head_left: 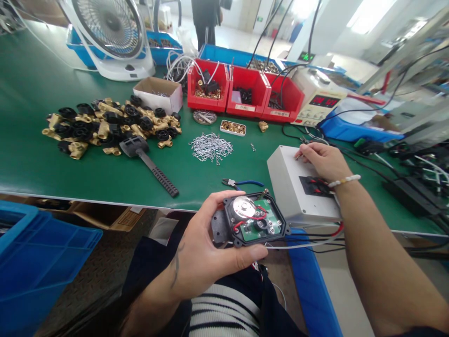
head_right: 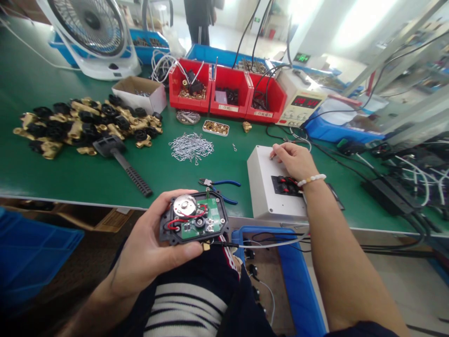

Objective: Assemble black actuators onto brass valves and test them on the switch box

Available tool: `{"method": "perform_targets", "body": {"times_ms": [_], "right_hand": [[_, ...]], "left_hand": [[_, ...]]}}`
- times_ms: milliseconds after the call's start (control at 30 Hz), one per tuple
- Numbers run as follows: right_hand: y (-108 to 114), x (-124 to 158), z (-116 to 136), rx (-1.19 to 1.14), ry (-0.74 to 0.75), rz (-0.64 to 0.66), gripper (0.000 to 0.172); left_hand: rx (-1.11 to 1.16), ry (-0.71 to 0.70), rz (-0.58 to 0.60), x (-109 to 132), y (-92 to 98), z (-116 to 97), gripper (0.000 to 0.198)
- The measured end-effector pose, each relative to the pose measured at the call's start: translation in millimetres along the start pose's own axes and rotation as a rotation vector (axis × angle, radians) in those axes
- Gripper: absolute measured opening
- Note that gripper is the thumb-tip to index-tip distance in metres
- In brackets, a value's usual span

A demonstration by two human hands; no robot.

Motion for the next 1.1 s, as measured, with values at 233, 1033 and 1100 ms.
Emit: {"method": "perform_targets", "body": {"times_ms": [233, 1033, 1100], "right_hand": [[0, 0, -1, -0.002, 0.001, 0.006, 0.026], [1, 1, -2, 0.004, 0.018, -0.016, 0.027], [1, 1, -2, 0.002, 0.017, -0.019, 0.026]], "left_hand": [[0.022, 0.069, 0.085, -15, 6.3, 16, 0.046], [0.200, 0.160, 0.074, -20, 2.9, 21, 0.045], [0.210, 0.156, 0.060, -20, 2.9, 21, 0.044]]}}
Point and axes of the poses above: each hand's wrist, its own x-axis away from the middle knuckle, its own y-axis out of the back of the hand, z = x × y, the point moved 5 cm from there along -x, towards the middle knuckle, and after that the axes turned 12 degrees about -z, right-handed, at the moved point
